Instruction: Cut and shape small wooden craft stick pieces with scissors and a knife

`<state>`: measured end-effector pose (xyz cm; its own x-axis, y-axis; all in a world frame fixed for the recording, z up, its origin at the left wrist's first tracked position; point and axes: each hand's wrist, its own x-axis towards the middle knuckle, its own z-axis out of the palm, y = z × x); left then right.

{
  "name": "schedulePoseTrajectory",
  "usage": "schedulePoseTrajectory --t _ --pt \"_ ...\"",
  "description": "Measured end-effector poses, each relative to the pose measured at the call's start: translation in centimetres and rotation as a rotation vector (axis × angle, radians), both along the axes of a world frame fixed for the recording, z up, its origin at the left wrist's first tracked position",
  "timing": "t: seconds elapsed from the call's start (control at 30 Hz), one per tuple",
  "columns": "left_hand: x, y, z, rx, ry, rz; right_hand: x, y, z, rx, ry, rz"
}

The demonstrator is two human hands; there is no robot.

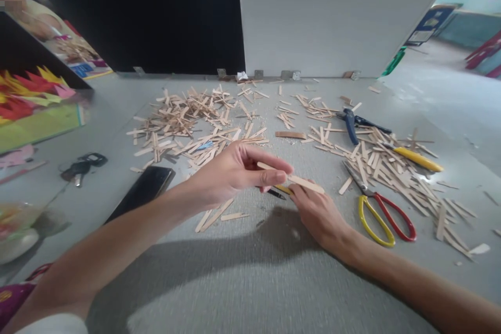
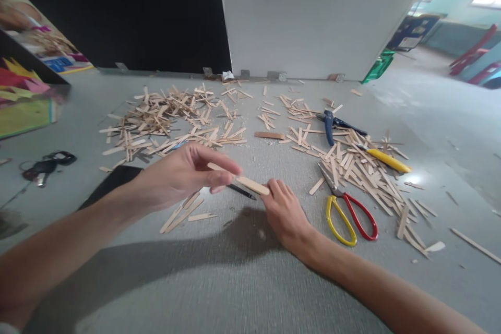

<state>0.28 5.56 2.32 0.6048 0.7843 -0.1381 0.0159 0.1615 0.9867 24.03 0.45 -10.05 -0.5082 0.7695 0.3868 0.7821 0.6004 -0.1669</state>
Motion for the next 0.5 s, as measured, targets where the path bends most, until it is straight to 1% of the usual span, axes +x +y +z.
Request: schedulePoseTrajectory --t 0.1,0.17,0.23,0.3,0.4,0.5 --pt "-0.2 -0.4 -0.8 -0.013 -0.065 0.043 0.1 -0.1 -0.1 0.022 0.075 -0.047" --pt "-0.3 -0.4 -1.8 -0.051 -0.123 0.068 0.1 -0.2 -0.1 0.03 0.14 -0.081" --pt "-0.3 -0.4 -3.1 -0.112 -0.183 0.104 0.1 -0.3 0.0 0.031 0.194 -0.1" --pt "-0.2 -0.5 -4.5 -0.151 -0.203 0.122 0.0 -0.3 0.0 0.028 0.23 -0.097" --pt "0.1 -0.6 -6.6 -0.198 -0.186 0.114 -0.1 -0.4 0.3 0.026 0.271 -0.093" --pt "0.3 -0.5 -8.2 -0.185 -0.157 0.144 0.0 -0.5 0.7 0.028 0.303 -0.093"
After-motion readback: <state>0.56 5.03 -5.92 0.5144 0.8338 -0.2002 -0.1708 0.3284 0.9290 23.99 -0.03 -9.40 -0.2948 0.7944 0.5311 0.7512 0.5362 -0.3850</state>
